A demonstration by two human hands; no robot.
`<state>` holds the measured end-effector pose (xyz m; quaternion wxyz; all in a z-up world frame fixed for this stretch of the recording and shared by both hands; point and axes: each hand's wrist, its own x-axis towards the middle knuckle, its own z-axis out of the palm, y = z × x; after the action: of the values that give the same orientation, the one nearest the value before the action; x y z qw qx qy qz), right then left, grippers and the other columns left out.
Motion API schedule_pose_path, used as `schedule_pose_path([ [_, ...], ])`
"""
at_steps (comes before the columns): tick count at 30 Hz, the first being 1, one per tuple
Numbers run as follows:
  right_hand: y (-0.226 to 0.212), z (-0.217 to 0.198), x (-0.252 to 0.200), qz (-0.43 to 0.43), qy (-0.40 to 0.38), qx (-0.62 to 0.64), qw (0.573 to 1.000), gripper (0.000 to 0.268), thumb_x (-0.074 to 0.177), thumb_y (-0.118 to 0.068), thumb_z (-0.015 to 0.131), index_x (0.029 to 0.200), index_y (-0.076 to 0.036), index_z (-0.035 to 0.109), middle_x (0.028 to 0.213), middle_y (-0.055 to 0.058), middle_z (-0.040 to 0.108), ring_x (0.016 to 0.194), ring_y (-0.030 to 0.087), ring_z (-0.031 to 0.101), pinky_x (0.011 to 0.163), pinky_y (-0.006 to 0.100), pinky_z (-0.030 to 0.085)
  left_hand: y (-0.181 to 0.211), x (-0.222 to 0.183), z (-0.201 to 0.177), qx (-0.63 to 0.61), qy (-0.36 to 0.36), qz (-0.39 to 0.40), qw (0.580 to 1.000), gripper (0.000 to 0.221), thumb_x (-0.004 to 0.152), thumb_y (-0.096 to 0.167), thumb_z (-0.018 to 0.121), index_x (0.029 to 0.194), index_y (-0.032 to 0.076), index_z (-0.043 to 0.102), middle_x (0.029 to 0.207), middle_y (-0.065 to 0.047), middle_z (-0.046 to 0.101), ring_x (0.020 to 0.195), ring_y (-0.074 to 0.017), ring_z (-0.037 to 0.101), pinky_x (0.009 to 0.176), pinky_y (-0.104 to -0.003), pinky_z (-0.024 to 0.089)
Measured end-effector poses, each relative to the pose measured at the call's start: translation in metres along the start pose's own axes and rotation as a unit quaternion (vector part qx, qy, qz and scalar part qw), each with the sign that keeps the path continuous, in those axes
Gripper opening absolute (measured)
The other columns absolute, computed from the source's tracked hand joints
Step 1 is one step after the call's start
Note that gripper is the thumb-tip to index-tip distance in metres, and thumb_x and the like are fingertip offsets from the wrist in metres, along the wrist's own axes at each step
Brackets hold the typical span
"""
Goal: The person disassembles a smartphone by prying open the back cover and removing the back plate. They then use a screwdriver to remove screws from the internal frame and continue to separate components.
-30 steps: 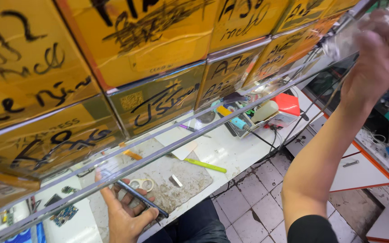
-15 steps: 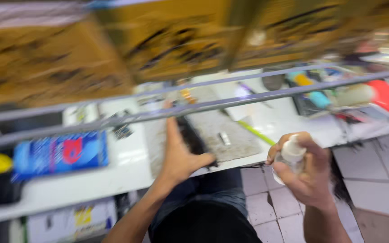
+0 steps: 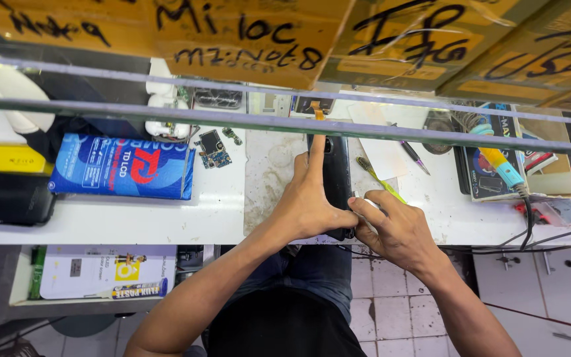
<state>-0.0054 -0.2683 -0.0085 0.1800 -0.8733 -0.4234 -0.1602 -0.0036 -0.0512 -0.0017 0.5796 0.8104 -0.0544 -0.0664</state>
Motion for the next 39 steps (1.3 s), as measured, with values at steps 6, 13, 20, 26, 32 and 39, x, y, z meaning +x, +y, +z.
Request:
schedule_pose_path([
  [6, 0.000, 0.007, 0.002, -0.007, 0.004, -0.006, 1.000, 0.065, 0.074, -0.017, 0.086, 0.129, -0.014, 0.051, 0.104, 0.009, 0.064, 0.076, 0.028, 0.067, 0.058, 0.037, 0.055, -0.008, -0.002, -0.005, -0.003, 0.002, 0.013, 1.000, 0.145, 0.056, 0.027, 0.088, 0.164, 0.017, -0.008, 0.150, -0.034, 0.028, 0.135, -0.0503, 0.044, 0.104, -0.047, 0.048],
  [13, 0.003, 0.006, 0.006, -0.010, 0.020, -0.079, 0.997, 0.062, 0.078, -0.007, 0.082, 0.131, -0.016, 0.052, 0.105, 0.011, 0.064, 0.071, 0.027, 0.066, 0.056, 0.037, 0.054, -0.013, 0.000, -0.009, -0.013, -0.001, 0.013, 1.000, 0.145, 0.055, 0.028, 0.087, 0.163, 0.016, -0.009, 0.150, -0.034, 0.028, 0.133, -0.0506, 0.047, 0.104, -0.047, 0.050],
  [20, 0.006, 0.009, 0.003, -0.004, 0.032, -0.089, 0.995, 0.062, 0.079, -0.007, 0.081, 0.131, -0.016, 0.050, 0.105, 0.012, 0.065, 0.073, 0.026, 0.067, 0.058, 0.036, 0.055, -0.011, 0.003, -0.013, -0.014, -0.028, -0.012, 0.999, 0.148, 0.054, 0.030, 0.086, 0.161, 0.014, -0.014, 0.147, -0.034, 0.030, 0.124, -0.0501, 0.054, 0.097, -0.046, 0.056],
  [26, 0.008, -0.025, -0.011, 0.049, 0.193, 0.024, 0.980, 0.060, 0.088, -0.009, 0.072, 0.138, -0.011, 0.039, 0.112, 0.018, 0.059, 0.089, 0.026, 0.063, 0.076, 0.045, 0.053, -0.013, 0.007, -0.008, -0.015, 0.006, 0.027, 0.999, 0.143, 0.055, 0.029, 0.088, 0.162, 0.010, -0.004, 0.140, -0.032, 0.040, 0.126, -0.0467, 0.052, 0.106, -0.045, 0.048],
  [32, 0.091, -0.160, -0.077, 0.137, 0.541, 0.070, 0.827, 0.018, 0.106, -0.012, 0.062, 0.118, 0.002, 0.062, 0.105, 0.015, 0.067, 0.085, 0.022, 0.063, 0.078, 0.034, 0.055, 0.003, 0.017, 0.012, -0.113, 0.016, 0.084, 0.990, 0.145, 0.052, 0.008, 0.090, 0.166, 0.020, 0.002, 0.137, -0.032, 0.046, 0.119, -0.0424, 0.052, 0.097, -0.049, 0.048],
  [39, 0.230, -0.273, -0.117, 0.233, 0.535, -0.059, 0.810, 0.022, 0.115, -0.018, 0.068, 0.125, 0.001, 0.069, 0.114, 0.009, 0.075, 0.107, 0.018, 0.078, 0.100, 0.037, 0.068, 0.011, -0.001, 0.018, -0.349, -0.040, -0.102, 0.931, 0.139, 0.054, -0.007, 0.072, 0.163, 0.028, -0.009, 0.126, -0.021, 0.050, 0.099, -0.0295, 0.064, 0.069, -0.041, 0.062],
])
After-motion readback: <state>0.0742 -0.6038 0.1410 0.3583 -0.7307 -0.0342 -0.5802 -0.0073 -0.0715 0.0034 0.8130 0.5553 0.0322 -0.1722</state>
